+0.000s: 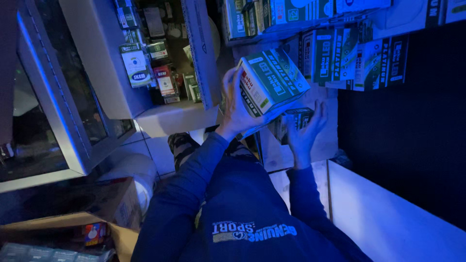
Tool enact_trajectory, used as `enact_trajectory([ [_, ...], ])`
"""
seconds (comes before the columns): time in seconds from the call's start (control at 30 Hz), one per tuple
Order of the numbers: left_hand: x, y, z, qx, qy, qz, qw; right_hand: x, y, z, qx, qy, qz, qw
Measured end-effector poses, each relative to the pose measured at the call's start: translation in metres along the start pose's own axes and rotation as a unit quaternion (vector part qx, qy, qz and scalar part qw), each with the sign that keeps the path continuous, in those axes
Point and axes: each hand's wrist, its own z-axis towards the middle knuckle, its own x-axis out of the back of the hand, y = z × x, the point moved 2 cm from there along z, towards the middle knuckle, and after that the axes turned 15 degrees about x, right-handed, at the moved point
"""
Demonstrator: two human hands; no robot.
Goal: The person removes light bulb boxes from a cardboard shipping carton and stacks them neatly onto storage shelves by hand.
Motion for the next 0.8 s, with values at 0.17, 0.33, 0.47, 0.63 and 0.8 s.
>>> enact_trajectory([
  [0.17,-0.001,0.001,0.002,-0.004,0.009,0.023,1.0,0.011,0.011,-0.004,0.001,-0.166,-0.026,0.986],
  [0.33,-0.004,0.005,0.006,-0.022,-0.028,-0.019,0.999,0.029,0.028,-0.003,-0.022,-0.169,-0.047,0.984],
  [0.47,-0.017,0.004,0.006,-0.052,-0.053,-0.016,0.997,0.031,0.038,0.006,-0.027,-0.2,-0.075,0.977],
  [0.63,-0.029,-0.019,0.02,-0.098,-0.05,0.01,0.994,0.032,0.035,0.003,0.041,-0.153,-0.106,0.982],
  [0.8,-0.041,-0.05,0.029,-0.148,-0.019,0.031,0.988,0.03,0.018,0.008,-0.035,-0.026,0.068,0.997],
])
